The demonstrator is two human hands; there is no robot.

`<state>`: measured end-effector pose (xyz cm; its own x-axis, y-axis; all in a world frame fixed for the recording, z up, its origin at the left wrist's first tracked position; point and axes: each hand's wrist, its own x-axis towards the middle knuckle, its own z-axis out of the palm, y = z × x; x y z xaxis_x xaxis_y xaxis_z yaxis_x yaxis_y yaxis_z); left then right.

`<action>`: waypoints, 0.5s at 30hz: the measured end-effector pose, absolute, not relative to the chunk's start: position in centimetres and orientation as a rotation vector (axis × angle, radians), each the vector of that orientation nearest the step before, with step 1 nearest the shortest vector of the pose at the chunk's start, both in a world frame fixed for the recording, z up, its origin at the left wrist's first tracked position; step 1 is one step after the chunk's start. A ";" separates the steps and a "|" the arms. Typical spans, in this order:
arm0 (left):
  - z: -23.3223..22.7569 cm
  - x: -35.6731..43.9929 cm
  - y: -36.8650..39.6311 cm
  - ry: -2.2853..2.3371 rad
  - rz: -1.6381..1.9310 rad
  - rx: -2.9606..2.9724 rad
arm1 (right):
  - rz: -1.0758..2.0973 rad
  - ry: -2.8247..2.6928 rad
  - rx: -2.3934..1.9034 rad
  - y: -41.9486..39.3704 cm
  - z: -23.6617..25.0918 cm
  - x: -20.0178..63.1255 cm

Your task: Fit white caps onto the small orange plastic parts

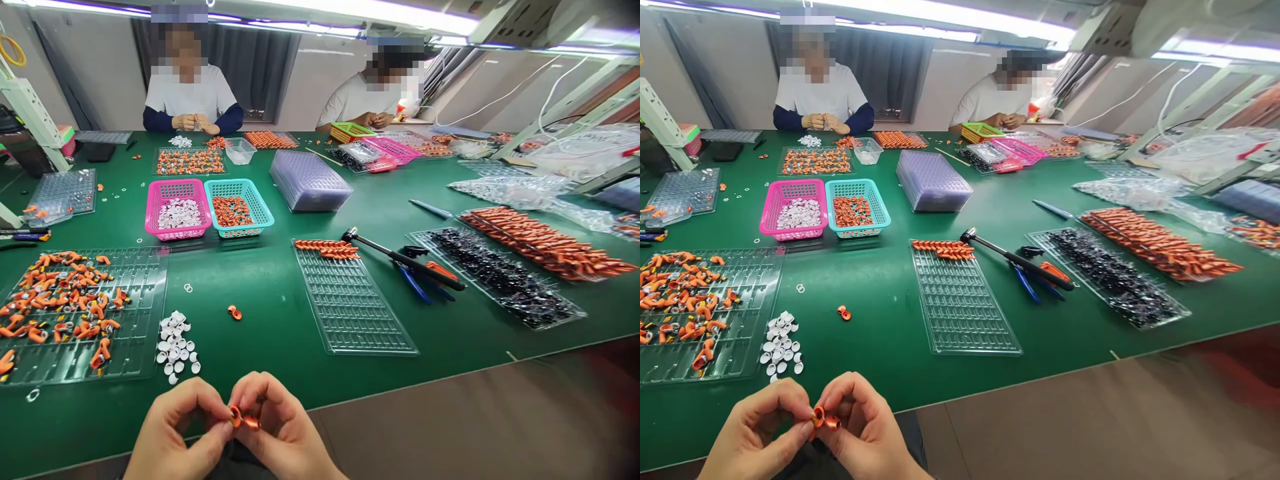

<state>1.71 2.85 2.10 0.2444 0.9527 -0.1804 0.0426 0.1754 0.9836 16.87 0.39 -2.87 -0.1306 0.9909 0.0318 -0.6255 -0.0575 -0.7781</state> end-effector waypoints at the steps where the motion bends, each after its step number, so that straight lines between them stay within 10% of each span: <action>1: 2.1 1.7 2.9 1.116 0.883 1.191 | 1.548 -0.789 -0.644 0.4 -2.9 16.9; 15: 1.5 2.4 2.6 1.115 0.904 1.071 | 1.389 -1.003 -0.729 0.0 -3.8 17.2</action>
